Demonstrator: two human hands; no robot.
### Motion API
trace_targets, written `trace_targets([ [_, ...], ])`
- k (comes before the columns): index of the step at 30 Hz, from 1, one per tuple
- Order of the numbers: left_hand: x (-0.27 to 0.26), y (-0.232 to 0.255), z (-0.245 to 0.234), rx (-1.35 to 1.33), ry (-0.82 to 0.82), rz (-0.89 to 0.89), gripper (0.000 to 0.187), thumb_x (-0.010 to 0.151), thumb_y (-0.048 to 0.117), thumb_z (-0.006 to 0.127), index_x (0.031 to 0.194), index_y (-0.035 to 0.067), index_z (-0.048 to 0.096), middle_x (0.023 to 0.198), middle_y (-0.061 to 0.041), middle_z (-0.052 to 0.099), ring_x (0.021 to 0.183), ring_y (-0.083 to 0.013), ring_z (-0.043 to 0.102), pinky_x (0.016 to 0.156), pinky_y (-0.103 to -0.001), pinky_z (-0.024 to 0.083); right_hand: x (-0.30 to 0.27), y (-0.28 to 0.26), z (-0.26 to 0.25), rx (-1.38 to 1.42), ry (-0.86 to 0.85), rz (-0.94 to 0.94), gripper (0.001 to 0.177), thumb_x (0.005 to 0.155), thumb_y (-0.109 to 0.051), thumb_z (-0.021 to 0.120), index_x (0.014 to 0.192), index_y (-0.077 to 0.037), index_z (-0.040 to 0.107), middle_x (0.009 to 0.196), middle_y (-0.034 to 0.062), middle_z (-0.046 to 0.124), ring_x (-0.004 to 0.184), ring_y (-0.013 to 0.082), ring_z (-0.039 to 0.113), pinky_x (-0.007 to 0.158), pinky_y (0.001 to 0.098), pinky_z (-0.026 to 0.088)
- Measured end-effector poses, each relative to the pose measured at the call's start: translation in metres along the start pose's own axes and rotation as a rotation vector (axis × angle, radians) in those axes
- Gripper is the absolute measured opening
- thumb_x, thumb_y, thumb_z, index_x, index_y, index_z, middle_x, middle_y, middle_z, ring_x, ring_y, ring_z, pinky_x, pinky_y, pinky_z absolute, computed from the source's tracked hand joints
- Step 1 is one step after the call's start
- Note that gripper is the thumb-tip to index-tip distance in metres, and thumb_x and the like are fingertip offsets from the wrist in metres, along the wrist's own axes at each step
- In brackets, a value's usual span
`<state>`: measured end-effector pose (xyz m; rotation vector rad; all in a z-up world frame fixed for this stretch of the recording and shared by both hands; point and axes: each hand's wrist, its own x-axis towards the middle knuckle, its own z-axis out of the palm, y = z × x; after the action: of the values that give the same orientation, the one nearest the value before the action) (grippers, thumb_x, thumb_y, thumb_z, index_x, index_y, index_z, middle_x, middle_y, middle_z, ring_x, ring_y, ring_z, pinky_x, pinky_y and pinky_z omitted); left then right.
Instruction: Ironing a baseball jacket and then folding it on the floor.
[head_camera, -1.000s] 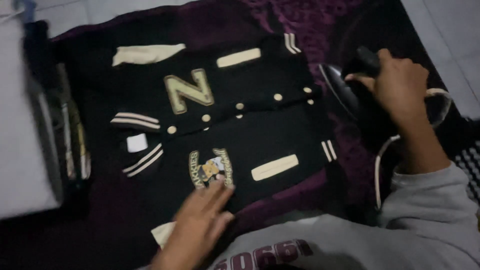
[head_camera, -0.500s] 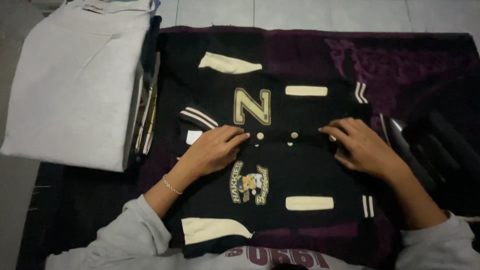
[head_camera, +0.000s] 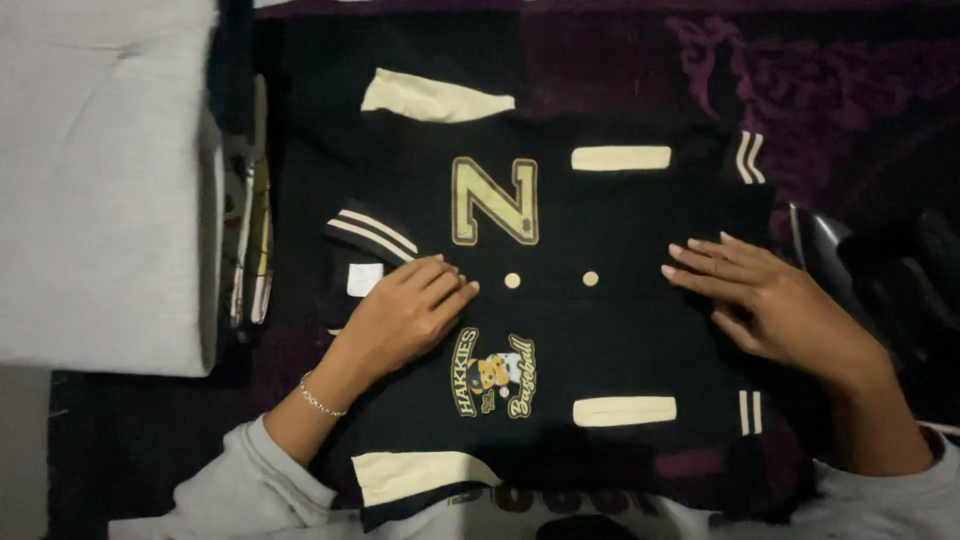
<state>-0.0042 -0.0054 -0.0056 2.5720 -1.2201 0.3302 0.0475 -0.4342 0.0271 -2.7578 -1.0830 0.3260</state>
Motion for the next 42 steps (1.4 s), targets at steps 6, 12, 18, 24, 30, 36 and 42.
trace_targets([
  [6, 0.016, 0.02, -0.002, -0.007, -0.018, -0.09, 0.055, 0.09, 0.033, 0.069, 0.136, 0.005, 0.059, 0.144, -0.012, 0.057, 0.139, -0.0271, 0.051, 0.122, -0.046, 0.035, 0.008, -0.022, 0.0, 0.061, 0.281, -0.086, 0.066, 0.087, -0.038, 0.068, 0.148, -0.022, 0.047, 0.159, 0.005, 0.041, 0.152, 0.0265, 0.034, 0.128, 0.0542, 0.023],
  [12, 0.02, 0.025, 0.005, -0.067, -0.173, -0.189, 0.084, 0.097, 0.065, 0.046, 0.16, 0.013, 0.029, 0.165, -0.01, 0.03, 0.154, -0.0286, 0.022, 0.125, -0.051, 0.015, 0.022, -0.024, 0.036, -0.108, 0.138, -0.077, 0.082, 0.089, -0.067, 0.046, 0.156, -0.021, 0.031, 0.164, 0.0179, 0.021, 0.152, 0.0365, 0.019, 0.122, 0.0585, 0.012],
  [18, 0.019, 0.025, 0.004, -0.054, -0.2, -0.203, 0.084, 0.096, 0.067, 0.042, 0.161, 0.015, 0.028, 0.166, -0.008, 0.03, 0.154, -0.0289, 0.022, 0.126, -0.05, 0.015, 0.009, -0.007, 0.027, -0.048, 0.096, -0.081, 0.086, 0.088, -0.068, 0.046, 0.159, -0.022, 0.028, 0.166, 0.0136, 0.021, 0.153, 0.0343, 0.016, 0.121, 0.0582, 0.011],
  [24, 0.019, 0.025, 0.006, -0.034, -0.208, -0.2, 0.086, 0.095, 0.069, 0.042, 0.161, 0.015, 0.028, 0.165, -0.01, 0.03, 0.154, -0.03, 0.022, 0.124, -0.05, 0.017, 0.0, 0.01, 0.02, 0.07, 0.188, 0.084, 0.055, 0.084, -0.038, 0.071, 0.134, -0.018, 0.061, 0.148, 0.0073, 0.054, 0.149, 0.0282, 0.041, 0.127, 0.0617, 0.011],
  [30, 0.019, 0.024, 0.009, -0.036, -0.211, -0.202, 0.085, 0.095, 0.069, 0.042, 0.16, 0.016, 0.03, 0.165, -0.01, 0.03, 0.153, -0.0305, 0.023, 0.123, -0.051, 0.018, 0.027, -0.02, 0.03, 0.407, 0.473, 0.008, 0.023, 0.085, -0.014, 0.083, 0.107, -0.014, 0.079, 0.1, -0.0006, 0.075, 0.093, 0.0135, 0.069, 0.091, 0.0337, 0.048],
  [36, 0.02, 0.024, 0.007, -0.058, -0.208, -0.207, 0.084, 0.096, 0.068, 0.043, 0.16, 0.015, 0.032, 0.165, -0.01, 0.031, 0.153, -0.0309, 0.025, 0.124, -0.051, 0.019, 0.039, -0.025, 0.046, 0.394, 0.446, -0.007, 0.024, 0.081, -0.013, 0.084, 0.105, -0.013, 0.079, 0.091, 0.0004, 0.072, 0.081, 0.0134, 0.065, 0.074, 0.0308, 0.047],
  [42, 0.019, 0.024, 0.01, -0.067, -0.193, -0.208, 0.086, 0.094, 0.068, 0.047, 0.159, 0.014, 0.032, 0.164, -0.011, 0.032, 0.153, -0.0313, 0.026, 0.124, -0.052, 0.019, 0.043, -0.033, 0.043, 0.164, 0.483, -0.081, 0.012, 0.088, -0.007, 0.075, 0.1, -0.006, 0.071, 0.092, 0.0065, 0.07, 0.081, 0.018, 0.064, 0.068, 0.0332, 0.046],
])
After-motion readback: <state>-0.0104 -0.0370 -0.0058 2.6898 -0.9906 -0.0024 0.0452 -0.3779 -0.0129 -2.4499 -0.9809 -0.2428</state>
